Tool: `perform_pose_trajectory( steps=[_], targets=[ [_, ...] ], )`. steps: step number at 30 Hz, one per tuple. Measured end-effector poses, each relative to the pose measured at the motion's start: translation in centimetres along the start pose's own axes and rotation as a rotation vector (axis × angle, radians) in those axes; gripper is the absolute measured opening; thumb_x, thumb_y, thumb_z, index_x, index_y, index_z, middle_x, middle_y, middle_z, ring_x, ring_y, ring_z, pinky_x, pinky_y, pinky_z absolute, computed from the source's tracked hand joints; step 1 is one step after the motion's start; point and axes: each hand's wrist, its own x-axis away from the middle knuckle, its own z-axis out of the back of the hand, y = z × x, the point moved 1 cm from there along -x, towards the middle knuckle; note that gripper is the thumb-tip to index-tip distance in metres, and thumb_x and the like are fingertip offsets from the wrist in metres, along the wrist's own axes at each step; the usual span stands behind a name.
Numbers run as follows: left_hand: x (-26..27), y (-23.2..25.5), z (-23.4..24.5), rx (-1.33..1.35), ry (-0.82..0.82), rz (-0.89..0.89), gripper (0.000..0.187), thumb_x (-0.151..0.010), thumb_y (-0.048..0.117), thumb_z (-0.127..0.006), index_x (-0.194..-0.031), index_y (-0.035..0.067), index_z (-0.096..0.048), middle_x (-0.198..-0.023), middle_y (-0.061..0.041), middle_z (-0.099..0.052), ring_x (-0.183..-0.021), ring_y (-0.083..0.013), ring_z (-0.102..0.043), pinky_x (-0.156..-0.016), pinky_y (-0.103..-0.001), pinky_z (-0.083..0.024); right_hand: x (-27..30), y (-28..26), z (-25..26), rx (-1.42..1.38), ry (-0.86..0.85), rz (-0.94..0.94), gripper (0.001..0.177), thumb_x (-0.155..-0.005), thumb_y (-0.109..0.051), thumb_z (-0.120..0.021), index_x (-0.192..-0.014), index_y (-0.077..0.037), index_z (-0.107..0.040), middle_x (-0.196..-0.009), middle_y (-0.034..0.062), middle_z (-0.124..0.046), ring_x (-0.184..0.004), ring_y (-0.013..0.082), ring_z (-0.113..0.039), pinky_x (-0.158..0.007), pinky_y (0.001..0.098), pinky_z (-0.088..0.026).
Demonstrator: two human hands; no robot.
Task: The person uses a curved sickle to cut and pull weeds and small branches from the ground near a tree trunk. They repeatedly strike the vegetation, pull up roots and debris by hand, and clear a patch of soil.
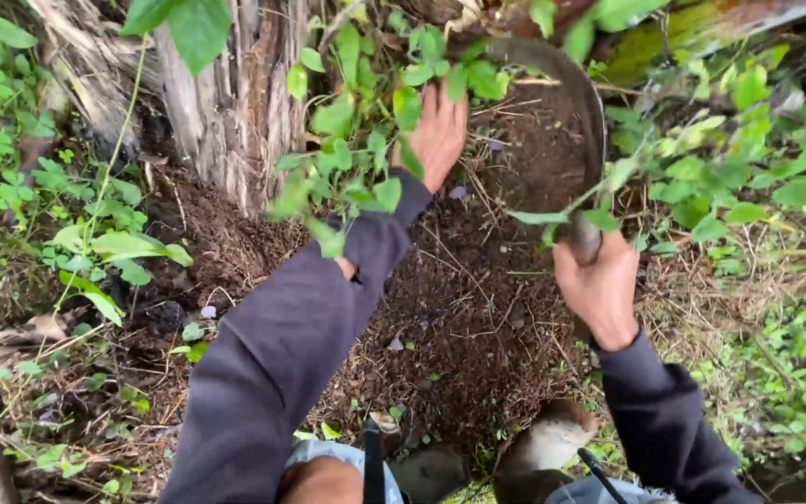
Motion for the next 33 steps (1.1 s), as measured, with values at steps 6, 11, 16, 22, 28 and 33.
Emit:
perform_pose_trajectory(
  steps=[6, 11, 16, 22, 28, 33],
  targets=[
    [-0.3, -1.6, 0.3, -0.075, 0.114, 0.136, 0.016, -0.097, 0.014, -0.063, -0.108, 0.004, -0.067, -0.087, -0.01, -0.066, -0.059, -0.0139, -0.059, -0.042, -0.02, -0.044, -0.4, -0.2, -0.4, 0.07, -0.03, 0.028, 0.016, -0.087, 0.007, -0.064, -0.078, -0.003, -0.055, -0.046, 0.0044, -0.046, -0.031, 0.0166, -0.041, -0.061, 0.0399, -0.054],
    [0.6, -3.4, 3.0, 0.026, -0.032, 0.031, 0.024, -0.087, 0.01, -0.07, -0.11, 0.009, -0.064, -0.088, -0.007, -0.064, -0.071, -0.0134, -0.064, -0.052, -0.017, -0.047, 2.7, -1.6, -0.1, 0.092, -0.019, -0.135, 0.017, -0.087, 0.006, -0.066, -0.104, 0.009, -0.063, -0.061, 0.0155, -0.061, -0.036, 0.0207, -0.051, -0.044, 0.0346, -0.048],
    [1.4, -3.7, 3.6, -0.016, -0.073, 0.065, 0.027, -0.092, 0.014, -0.069, -0.118, 0.009, -0.064, -0.097, -0.006, -0.067, -0.08, -0.012, -0.064, -0.063, -0.015, -0.05, -0.7, -4.8, -0.6, 0.057, -0.137, -0.161, 0.022, -0.089, 0.006, -0.064, -0.109, 0.014, -0.063, -0.065, 0.0242, -0.065, -0.039, 0.0232, -0.056, -0.043, 0.0385, -0.05],
    [2.2, -3.7, 5.4, 0.002, -0.03, 0.038, 0.032, -0.09, 0.02, -0.078, -0.118, 0.009, -0.066, -0.102, -0.006, -0.07, -0.089, -0.0116, -0.066, -0.072, -0.015, -0.054, 0.6, 0.8, -3.4, 0.06, -0.086, -0.153, 0.006, -0.089, 0.004, -0.069, -0.092, 0.003, -0.064, -0.057, 0.0155, -0.061, -0.037, 0.0228, -0.054, -0.05, 0.035, -0.051],
    [2.7, -3.6, 4.8, 0.129, 0.048, 0.062, 0.047, -0.084, 0.021, -0.086, -0.123, 0.006, -0.064, -0.108, -0.01, -0.069, -0.096, -0.0155, -0.068, -0.081, -0.02, -0.057, -0.9, -2.7, -2.5, 0.094, -0.215, -0.188, 0.014, -0.09, 0.003, -0.063, -0.104, 0.005, -0.063, -0.057, 0.0105, -0.057, -0.032, 0.0133, -0.043, -0.037, 0.0268, -0.041],
    [5.0, -3.3, 5.6, 0.163, -0.014, 0.062, 0.056, -0.073, 0.02, -0.093, -0.12, 0.006, -0.066, -0.105, -0.011, -0.073, -0.082, -0.0176, -0.071, -0.071, -0.026, -0.061, -1.3, -4.2, -2.8, -0.062, -0.038, -0.093, 0.015, -0.089, 0.007, -0.063, -0.104, 0.009, -0.064, -0.051, 0.0054, -0.05, -0.034, 0.0146, -0.041, -0.041, 0.0268, -0.039]
  ],
)
